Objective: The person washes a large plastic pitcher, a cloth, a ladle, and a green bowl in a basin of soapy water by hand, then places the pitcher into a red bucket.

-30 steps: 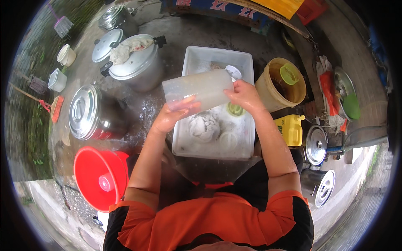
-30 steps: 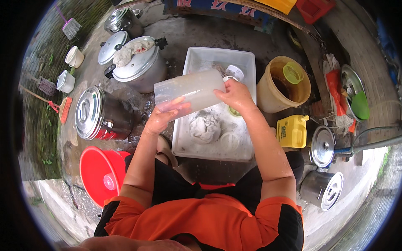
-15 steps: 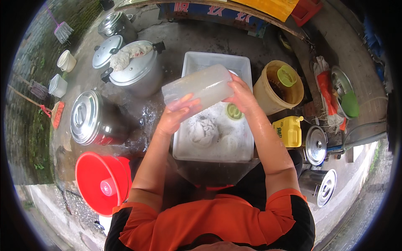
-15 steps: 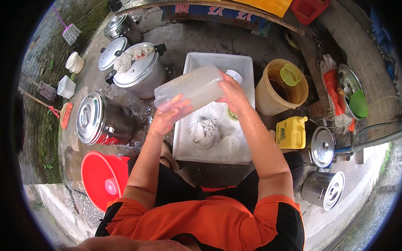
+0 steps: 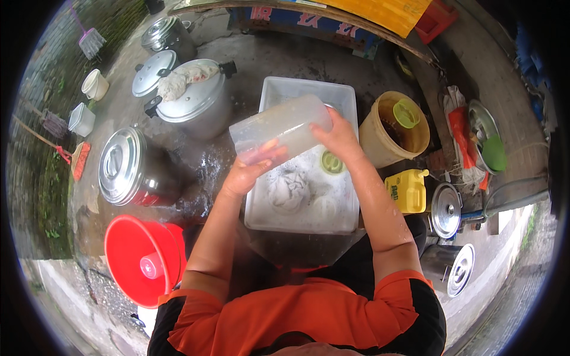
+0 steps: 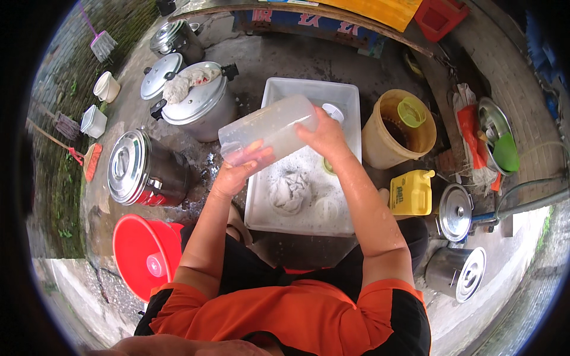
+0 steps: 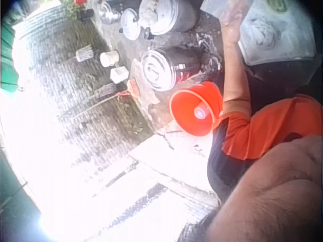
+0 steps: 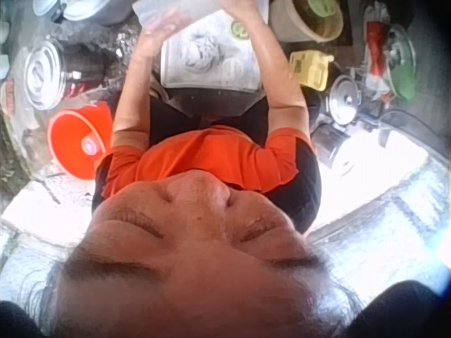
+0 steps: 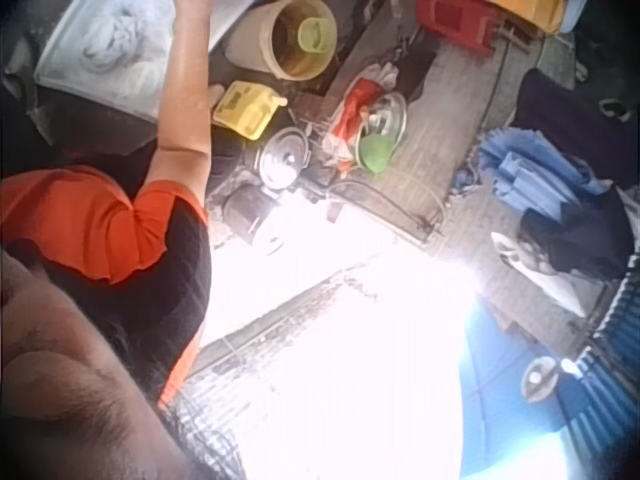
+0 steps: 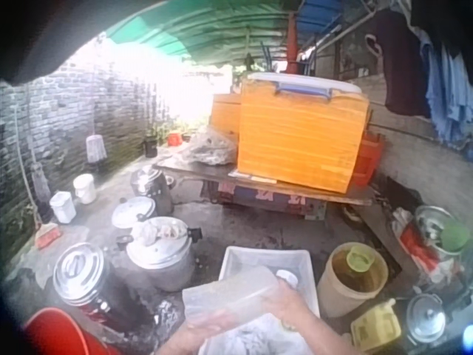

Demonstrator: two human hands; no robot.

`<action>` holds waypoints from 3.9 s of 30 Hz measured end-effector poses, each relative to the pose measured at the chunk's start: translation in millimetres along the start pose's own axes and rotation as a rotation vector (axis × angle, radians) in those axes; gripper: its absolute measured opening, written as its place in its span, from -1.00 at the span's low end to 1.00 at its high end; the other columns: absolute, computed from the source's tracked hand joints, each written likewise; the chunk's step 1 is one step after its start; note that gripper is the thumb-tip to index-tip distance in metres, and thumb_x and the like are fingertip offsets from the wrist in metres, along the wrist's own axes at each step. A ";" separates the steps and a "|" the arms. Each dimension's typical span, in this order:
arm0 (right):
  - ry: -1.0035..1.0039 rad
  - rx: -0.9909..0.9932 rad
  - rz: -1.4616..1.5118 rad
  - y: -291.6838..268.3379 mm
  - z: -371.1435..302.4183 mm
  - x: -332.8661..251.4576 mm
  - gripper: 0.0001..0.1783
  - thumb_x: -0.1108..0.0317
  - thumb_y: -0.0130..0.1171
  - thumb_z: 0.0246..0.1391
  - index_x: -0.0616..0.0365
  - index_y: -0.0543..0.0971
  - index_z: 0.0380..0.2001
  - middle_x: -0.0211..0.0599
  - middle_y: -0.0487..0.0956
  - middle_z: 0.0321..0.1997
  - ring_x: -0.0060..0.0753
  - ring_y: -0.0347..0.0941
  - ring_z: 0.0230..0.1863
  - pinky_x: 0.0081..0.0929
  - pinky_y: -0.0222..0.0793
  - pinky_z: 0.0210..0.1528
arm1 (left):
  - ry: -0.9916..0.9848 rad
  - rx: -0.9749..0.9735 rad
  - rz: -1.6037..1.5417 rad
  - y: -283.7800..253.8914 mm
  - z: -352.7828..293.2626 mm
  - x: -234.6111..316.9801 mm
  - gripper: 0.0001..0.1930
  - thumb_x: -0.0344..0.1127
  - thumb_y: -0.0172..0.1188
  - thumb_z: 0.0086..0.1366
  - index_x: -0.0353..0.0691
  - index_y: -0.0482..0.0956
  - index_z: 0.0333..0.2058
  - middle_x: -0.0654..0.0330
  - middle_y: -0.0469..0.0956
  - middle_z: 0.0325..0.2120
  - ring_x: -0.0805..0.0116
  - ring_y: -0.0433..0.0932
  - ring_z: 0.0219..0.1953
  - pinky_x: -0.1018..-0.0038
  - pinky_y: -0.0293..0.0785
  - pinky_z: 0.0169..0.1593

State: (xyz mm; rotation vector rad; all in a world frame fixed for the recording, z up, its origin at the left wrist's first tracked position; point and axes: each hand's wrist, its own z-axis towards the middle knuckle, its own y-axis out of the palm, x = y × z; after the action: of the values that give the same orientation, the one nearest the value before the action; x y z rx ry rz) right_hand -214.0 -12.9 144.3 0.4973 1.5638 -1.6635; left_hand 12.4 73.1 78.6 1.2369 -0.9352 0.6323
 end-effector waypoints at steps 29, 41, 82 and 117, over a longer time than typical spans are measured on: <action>0.133 0.032 0.077 -2.6 12.3 19.2 -0.58 0.15 0.06 -0.02 0.12 0.55 -0.11 -0.13 0.60 -0.28 -0.21 0.53 -0.23 -0.44 0.38 -0.13 | -0.005 0.018 -0.046 -0.2 7.3 -13.3 -0.48 -0.47 0.15 0.12 -0.29 0.32 0.10 -0.03 0.44 -0.02 -0.08 0.40 0.04 0.08 0.20 0.18; -0.001 0.093 -0.181 -2.6 9.3 5.8 -0.64 0.13 0.06 0.02 0.11 0.57 -0.18 -0.15 0.59 -0.37 -0.29 0.52 -0.34 -0.46 0.37 -0.23 | -0.025 0.044 -0.199 -3.1 6.6 -15.3 -0.46 -0.40 0.18 0.14 -0.22 0.30 0.12 0.01 0.44 -0.01 -0.07 0.39 0.04 0.01 0.23 0.15; 0.467 -0.094 0.156 206.1 -10.7 257.5 -0.13 -0.09 0.14 -0.03 -0.07 0.06 0.29 -0.13 0.04 0.35 -0.10 -0.03 0.34 -0.16 0.09 0.21 | -0.029 0.396 -0.565 -9.8 37.8 -7.9 -0.45 -0.16 0.06 0.25 -0.25 0.16 0.15 0.03 0.32 0.07 -0.03 0.31 0.11 0.14 0.25 0.14; 0.224 0.286 0.033 115.5 53.4 136.8 -0.46 0.06 0.19 -0.14 0.20 0.50 -0.13 0.05 0.49 -0.06 0.05 0.30 0.11 -0.27 0.22 0.12 | 0.000 0.213 0.659 -0.4 54.8 -104.7 -0.78 -0.44 0.06 0.24 -0.40 0.53 -0.17 0.33 0.55 -0.35 0.64 0.44 -0.26 0.63 0.38 -0.22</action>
State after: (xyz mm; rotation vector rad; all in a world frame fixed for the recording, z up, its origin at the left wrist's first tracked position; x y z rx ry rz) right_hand -199.2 -93.8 -23.4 0.8792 1.4685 -1.8679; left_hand -53.1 28.3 -9.0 1.1022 -1.3116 1.2759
